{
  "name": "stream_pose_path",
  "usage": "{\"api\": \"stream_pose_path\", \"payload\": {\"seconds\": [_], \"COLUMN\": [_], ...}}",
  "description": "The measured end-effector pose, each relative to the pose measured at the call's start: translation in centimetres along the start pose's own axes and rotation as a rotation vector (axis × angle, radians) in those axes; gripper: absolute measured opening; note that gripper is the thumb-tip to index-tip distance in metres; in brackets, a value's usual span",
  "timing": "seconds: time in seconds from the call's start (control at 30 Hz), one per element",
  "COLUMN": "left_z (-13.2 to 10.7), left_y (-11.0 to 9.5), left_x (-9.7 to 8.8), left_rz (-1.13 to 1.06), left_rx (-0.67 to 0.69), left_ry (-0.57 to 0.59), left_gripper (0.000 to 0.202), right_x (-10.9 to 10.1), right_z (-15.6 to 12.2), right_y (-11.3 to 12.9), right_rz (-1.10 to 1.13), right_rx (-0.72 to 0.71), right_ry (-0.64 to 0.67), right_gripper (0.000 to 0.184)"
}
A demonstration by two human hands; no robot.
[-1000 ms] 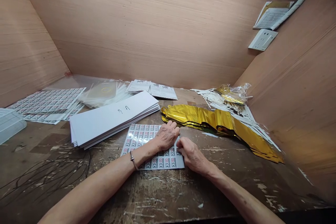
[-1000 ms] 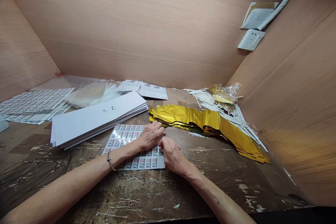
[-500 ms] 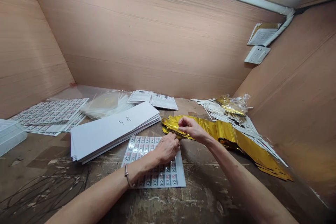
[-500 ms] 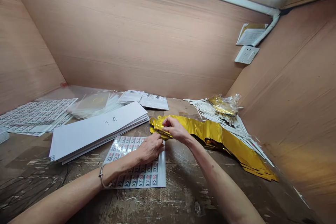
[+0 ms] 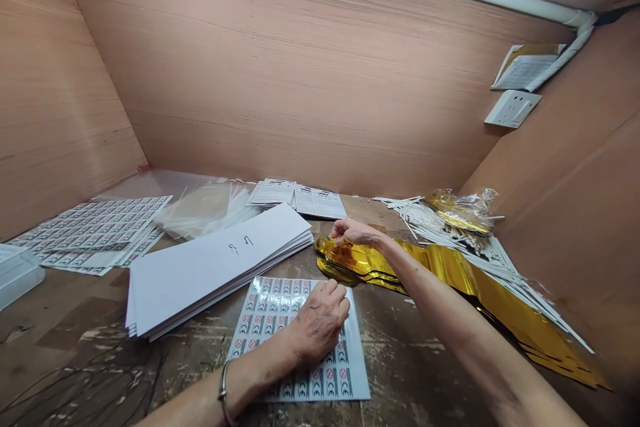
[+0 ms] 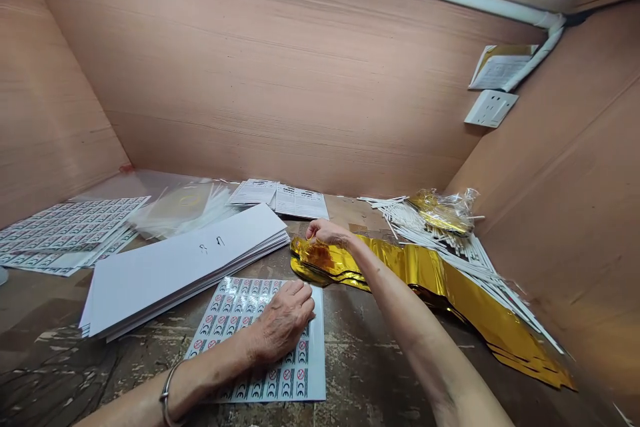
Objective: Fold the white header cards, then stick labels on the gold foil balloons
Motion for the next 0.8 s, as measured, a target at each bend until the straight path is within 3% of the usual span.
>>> {"api": "stream_pose_path", "payload": {"seconds": [0.43, 0.67, 0.73, 0.8], "left_z": [0.0, -0.1, 0.2, 0.7], "left_y": [0.0, -0.3, 0.5, 2.2], "left_x": [0.2, 0.1, -0.5, -1.4], "left_rz": [0.001, -0.053, -0.174, -0.314], "left_rx": [-0.005, -0.015, -0.116, -0.352], "left_ry": [-0.001, -0.042, -0.118, -0.213], "left_gripper": [0.007, 0.010, 0.014, 0.017], "right_x": [0.4, 3.3, 4.3, 5.1], "right_z": [1.7, 0.1, -0.9, -1.9], "right_y": [-0.2, 0.3, 0.3, 0.2], "right_rz": [-0.213, -0.500, -0.567, -0.622], "right_rx": [-0.033, -0.081, -0.104, -0.154], "right_ry": [0.025, -0.235, -0.329, -0.417], "right_gripper": [0.012, 0.014, 0.017, 0.014]}}
Point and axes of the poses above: each hand's wrist, its own z-axis towards the middle knuckle, its own x-axis out of the palm, y = z × x, the point moved 3 cm from there along z, towards the middle knuckle, and after that the axes turned 3 degrees about z, right-handed, at the moved point
